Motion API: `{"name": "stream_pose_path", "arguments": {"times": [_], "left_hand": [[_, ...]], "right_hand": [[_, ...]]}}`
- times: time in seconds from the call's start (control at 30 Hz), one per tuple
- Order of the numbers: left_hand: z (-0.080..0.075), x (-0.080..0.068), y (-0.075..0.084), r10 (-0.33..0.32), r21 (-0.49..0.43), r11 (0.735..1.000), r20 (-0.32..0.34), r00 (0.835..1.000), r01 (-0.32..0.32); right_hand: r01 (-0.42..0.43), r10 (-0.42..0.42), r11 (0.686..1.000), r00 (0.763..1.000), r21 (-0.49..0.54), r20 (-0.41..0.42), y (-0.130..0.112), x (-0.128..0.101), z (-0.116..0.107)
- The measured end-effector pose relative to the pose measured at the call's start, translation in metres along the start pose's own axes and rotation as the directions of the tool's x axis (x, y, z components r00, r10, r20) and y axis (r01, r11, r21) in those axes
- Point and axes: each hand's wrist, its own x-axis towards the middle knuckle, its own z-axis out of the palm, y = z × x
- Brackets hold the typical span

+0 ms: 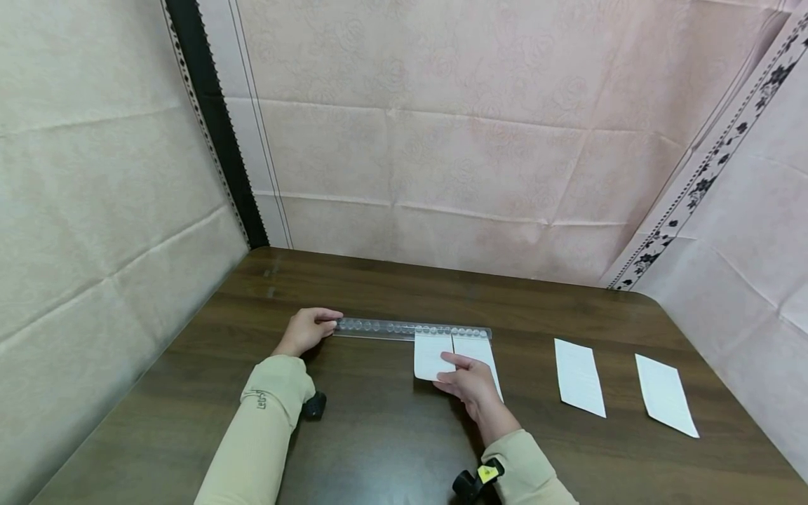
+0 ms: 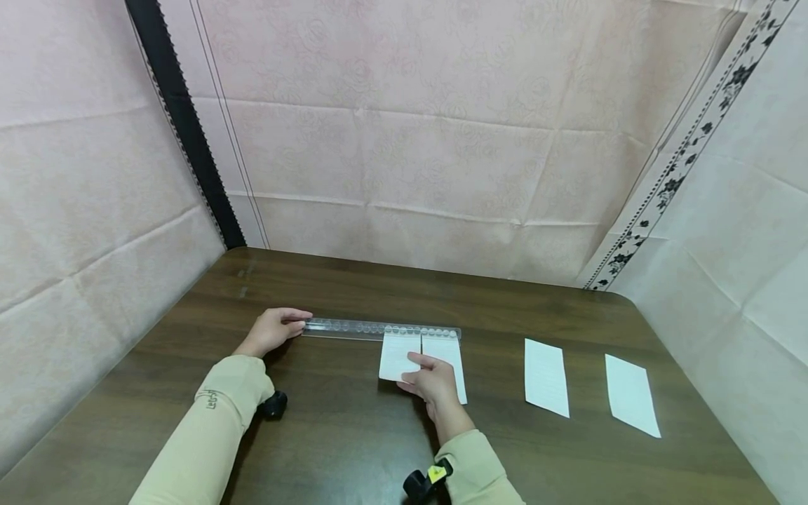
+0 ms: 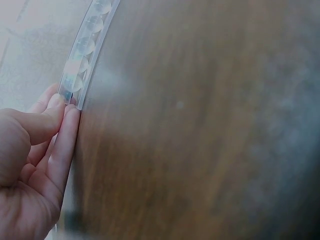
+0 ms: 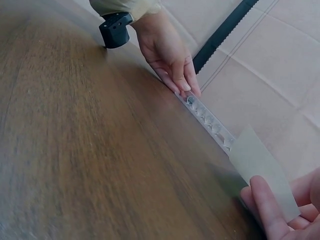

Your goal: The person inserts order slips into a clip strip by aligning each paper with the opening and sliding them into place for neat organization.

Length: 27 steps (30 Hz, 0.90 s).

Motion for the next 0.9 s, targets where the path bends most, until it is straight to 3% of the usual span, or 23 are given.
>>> {"name": "stream_pose_path", "arguments": {"times": [0.3, 0.6, 0.9], "left_hand": [[0.000, 0.001, 0.000, -0.004, 0.001, 1.000, -0.003, 1.000, 0.004], [0.001, 0.000, -0.001, -0.022, -0.001, 1.000, -0.007, 1.000, 0.022], [0.001, 0.000, -0.001, -0.014, 0.006, 1.000, -0.014, 1.000, 0.014]], "right_hand": [[0.014, -0.014, 1.000, 1.000, -0.016, -0.009, -0.001, 0.001, -0.002], [-0.002, -0.024, 0.981, 0.991, -0.196, -0.131, -0.003, -0.001, -0.010], [0.123, -0.144, 0.977, 0.983, -0.173, -0.117, -0.008, -0.010, -0.021]]}}
